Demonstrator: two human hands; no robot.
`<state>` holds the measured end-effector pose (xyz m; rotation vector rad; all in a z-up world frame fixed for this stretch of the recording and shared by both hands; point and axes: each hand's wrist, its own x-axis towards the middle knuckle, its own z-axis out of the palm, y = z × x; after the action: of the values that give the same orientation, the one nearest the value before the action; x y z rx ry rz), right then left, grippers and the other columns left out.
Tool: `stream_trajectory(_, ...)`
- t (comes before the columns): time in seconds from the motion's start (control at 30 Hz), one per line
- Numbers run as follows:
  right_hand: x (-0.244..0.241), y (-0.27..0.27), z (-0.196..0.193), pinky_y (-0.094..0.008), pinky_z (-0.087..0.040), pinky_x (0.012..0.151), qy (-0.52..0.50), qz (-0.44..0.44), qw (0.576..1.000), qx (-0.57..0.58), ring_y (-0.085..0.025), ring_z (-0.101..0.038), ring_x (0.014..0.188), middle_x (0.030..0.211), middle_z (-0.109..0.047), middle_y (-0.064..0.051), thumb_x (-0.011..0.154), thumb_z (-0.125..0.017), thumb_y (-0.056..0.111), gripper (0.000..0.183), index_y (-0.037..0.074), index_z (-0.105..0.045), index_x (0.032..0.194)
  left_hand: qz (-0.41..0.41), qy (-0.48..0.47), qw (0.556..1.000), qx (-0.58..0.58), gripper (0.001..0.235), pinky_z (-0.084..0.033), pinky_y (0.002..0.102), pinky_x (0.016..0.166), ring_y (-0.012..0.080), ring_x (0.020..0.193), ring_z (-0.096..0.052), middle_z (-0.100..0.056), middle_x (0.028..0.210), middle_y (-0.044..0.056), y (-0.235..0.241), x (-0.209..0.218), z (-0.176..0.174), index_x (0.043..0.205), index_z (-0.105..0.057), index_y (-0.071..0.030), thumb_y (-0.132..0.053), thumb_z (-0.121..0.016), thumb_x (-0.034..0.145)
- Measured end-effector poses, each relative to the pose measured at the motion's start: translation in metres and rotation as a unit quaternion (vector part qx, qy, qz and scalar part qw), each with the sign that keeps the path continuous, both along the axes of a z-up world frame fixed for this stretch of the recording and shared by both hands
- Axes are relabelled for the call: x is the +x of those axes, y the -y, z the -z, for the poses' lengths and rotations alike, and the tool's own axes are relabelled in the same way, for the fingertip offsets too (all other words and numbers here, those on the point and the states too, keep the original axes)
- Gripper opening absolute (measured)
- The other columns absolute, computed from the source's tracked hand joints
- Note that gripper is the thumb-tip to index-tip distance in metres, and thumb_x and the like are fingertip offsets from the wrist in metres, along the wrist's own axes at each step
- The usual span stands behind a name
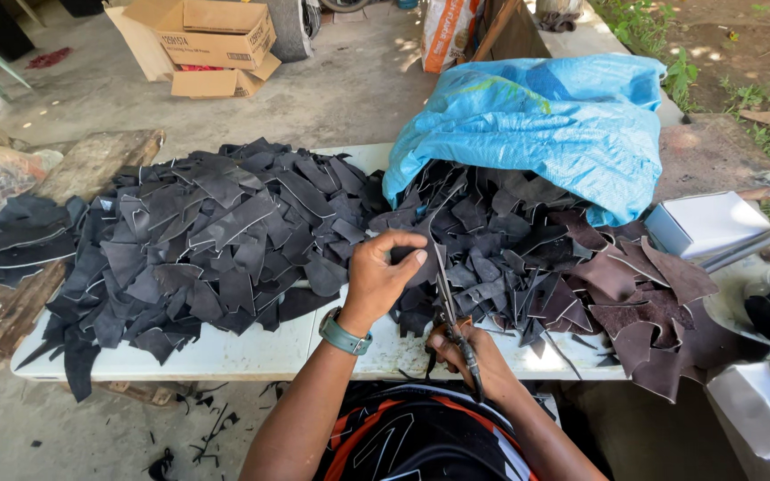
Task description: The person repeatedly picks up dark leather pieces from a pile and cuts them into smaller pieces using shears. The cut pieces are placed back onto the table, accumulating in a growing pile throughout the clip.
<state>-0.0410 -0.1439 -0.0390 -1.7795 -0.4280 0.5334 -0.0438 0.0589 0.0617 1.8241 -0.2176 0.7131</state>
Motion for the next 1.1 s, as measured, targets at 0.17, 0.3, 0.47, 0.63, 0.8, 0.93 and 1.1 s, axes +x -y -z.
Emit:
stream_trajectory(0.17, -0.002, -0.004, -0.011, -0.032, -0.050, 0.065, 0.010, -0.016, 0.999, 0.038, -0.014, -0.056, 0.068, 0.075, -0.061, -0.005, 0.091, -0.064, 0.050, 0.050, 0.002, -0.071, 0.102, -0.007, 0.050, 0.999, 0.011, 0.034, -0.055, 0.030, 0.091, 0.0204, 0.103, -0.070, -0.072, 0.112, 0.010, 0.012, -0.004, -0.006, 0.115, -0.072, -0.001, 0.000, -0.078, 0.081)
stream_trajectory(0.3, -0.001, -0.004, -0.015, -0.030, -0.048, 0.072, 0.128, 0.000, 0.992, 0.004, -0.013, -0.060, 0.075, 0.080, -0.066, -0.006, 0.093, -0.060, 0.052, 0.050, 0.004, -0.069, 0.103, -0.018, 0.039, 0.999, 0.031, 0.037, -0.057, 0.031, 0.092, 0.0196, 0.106, -0.071, -0.072, 0.116, 0.010, 0.018, -0.006, -0.009, 0.119, -0.071, -0.002, 0.000, -0.078, 0.083)
stream_trajectory(0.47, 0.005, -0.009, 0.009, -0.032, -0.044, 0.053, 0.047, 0.071, 0.996, -0.022, -0.014, -0.054, 0.056, 0.063, -0.058, -0.008, 0.094, -0.065, 0.045, 0.043, 0.003, -0.067, 0.086, -0.001, 0.021, 1.000, 0.018, 0.039, -0.057, 0.030, 0.091, 0.0198, 0.106, -0.072, -0.071, 0.118, 0.009, 0.022, -0.009, -0.007, 0.121, -0.071, -0.003, 0.001, -0.078, 0.083)
stream_trajectory(0.63, 0.008, -0.014, 0.037, -0.029, -0.037, 0.041, -0.005, 0.098, 0.993, 0.061, -0.012, -0.048, 0.043, 0.053, -0.054, -0.004, 0.092, -0.068, 0.026, 0.031, 0.001, -0.066, 0.075, 0.013, 0.048, 0.998, 0.031, 0.040, -0.057, 0.031, 0.093, 0.0209, 0.108, -0.071, -0.071, 0.120, 0.010, 0.025, -0.005, -0.008, 0.122, -0.071, -0.003, 0.001, -0.079, 0.083)
stream_trajectory(0.8, 0.014, -0.009, 0.039, -0.027, -0.038, 0.043, 0.002, 0.076, 0.993, 0.091, -0.010, -0.049, 0.046, 0.055, -0.055, -0.002, 0.093, -0.067, 0.024, 0.025, 0.002, -0.068, 0.081, 0.001, 0.013, 0.999, 0.045, 0.041, -0.057, 0.031, 0.091, 0.0213, 0.105, -0.072, -0.071, 0.117, 0.010, 0.033, -0.010, -0.005, 0.123, -0.070, -0.003, 0.000, -0.078, 0.083)
stream_trajectory(0.93, 0.022, -0.009, 0.040, -0.026, -0.042, 0.047, 0.053, 0.077, 0.991, 0.099, -0.009, -0.052, 0.050, 0.059, -0.057, -0.001, 0.094, -0.064, 0.022, 0.020, 0.004, -0.070, 0.088, 0.012, -0.027, 0.999, 0.043, 0.041, -0.057, 0.031, 0.089, 0.0215, 0.102, -0.072, -0.072, 0.115, 0.010, 0.041, -0.018, 0.002, 0.122, -0.071, -0.004, -0.003, -0.079, 0.082)
stream_trajectory(1.1, 0.019, -0.006, 0.049, -0.030, -0.039, 0.044, 0.019, 0.108, 0.990, 0.092, -0.014, -0.051, 0.047, 0.059, -0.060, -0.006, 0.087, -0.065, 0.015, 0.017, -0.001, -0.069, 0.084, 0.017, -0.011, 0.998, 0.052, 0.042, -0.056, 0.032, 0.092, 0.0236, 0.105, -0.071, -0.071, 0.117, 0.011, 0.043, -0.017, 0.003, 0.123, -0.070, -0.004, -0.004, -0.079, 0.082)
